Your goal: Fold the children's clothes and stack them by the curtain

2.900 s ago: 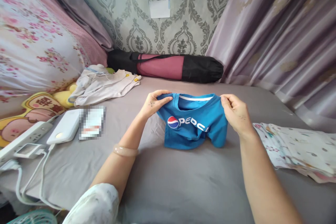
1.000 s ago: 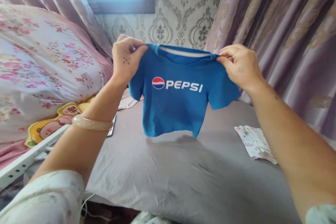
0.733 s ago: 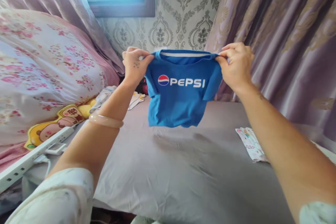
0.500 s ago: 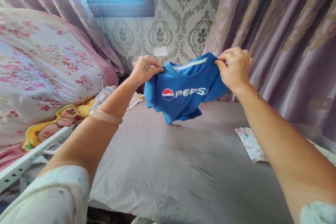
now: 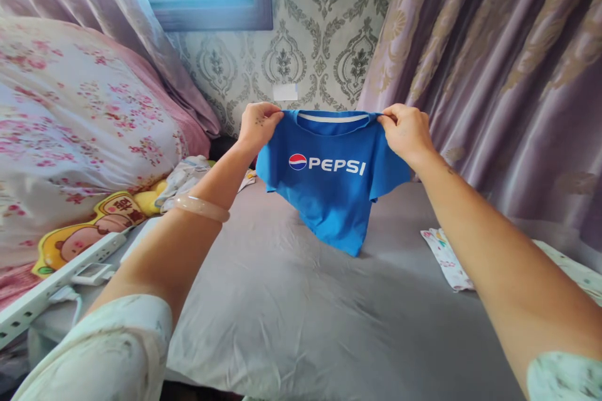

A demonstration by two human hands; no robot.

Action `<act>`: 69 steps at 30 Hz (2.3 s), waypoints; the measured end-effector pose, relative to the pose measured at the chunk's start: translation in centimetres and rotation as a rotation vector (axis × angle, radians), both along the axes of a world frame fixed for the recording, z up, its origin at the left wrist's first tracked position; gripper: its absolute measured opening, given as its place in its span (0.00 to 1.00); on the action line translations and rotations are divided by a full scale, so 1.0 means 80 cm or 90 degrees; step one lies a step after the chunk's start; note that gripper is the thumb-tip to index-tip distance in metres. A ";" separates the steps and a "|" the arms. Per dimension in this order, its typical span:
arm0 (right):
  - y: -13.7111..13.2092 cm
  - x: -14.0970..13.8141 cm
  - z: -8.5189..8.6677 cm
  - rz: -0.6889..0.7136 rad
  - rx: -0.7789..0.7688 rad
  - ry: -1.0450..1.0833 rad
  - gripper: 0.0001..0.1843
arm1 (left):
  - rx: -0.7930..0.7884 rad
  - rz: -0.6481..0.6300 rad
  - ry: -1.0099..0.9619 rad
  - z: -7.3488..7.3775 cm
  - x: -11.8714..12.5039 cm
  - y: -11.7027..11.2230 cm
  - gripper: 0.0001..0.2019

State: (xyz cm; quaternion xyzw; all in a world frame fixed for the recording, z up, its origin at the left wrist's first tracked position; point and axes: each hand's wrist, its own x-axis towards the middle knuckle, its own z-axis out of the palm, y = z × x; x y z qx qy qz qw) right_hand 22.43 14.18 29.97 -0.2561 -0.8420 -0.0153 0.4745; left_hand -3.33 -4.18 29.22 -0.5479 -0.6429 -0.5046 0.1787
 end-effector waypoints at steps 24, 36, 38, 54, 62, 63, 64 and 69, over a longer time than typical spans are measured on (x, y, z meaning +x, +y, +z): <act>-0.133 0.094 0.013 -0.067 0.165 -0.015 0.26 | 0.181 0.279 0.277 0.009 0.089 -0.144 0.16; -0.065 0.073 0.008 0.110 0.012 -0.232 0.14 | -0.089 0.096 0.362 0.007 0.037 -0.107 0.16; -0.038 0.055 -0.040 0.109 -0.024 -0.301 0.15 | -0.191 0.052 0.319 -0.039 0.015 -0.073 0.15; 0.021 -0.006 -0.285 -0.070 -0.083 -0.548 0.22 | -0.387 0.189 0.195 -0.308 -0.006 0.033 0.15; 0.060 -0.052 -0.307 -0.099 -0.050 -0.598 0.21 | -0.419 0.244 0.346 -0.319 -0.054 0.064 0.15; 0.066 -0.058 -0.309 -0.096 -0.049 -0.602 0.21 | -0.425 0.245 0.361 -0.318 -0.060 0.069 0.15; 0.071 -0.064 -0.309 -0.094 -0.049 -0.606 0.21 | -0.431 0.246 0.372 -0.316 -0.066 0.074 0.15; 0.096 -0.092 -0.304 -0.090 -0.065 -0.614 0.21 | -0.467 0.247 0.386 -0.308 -0.091 0.102 0.14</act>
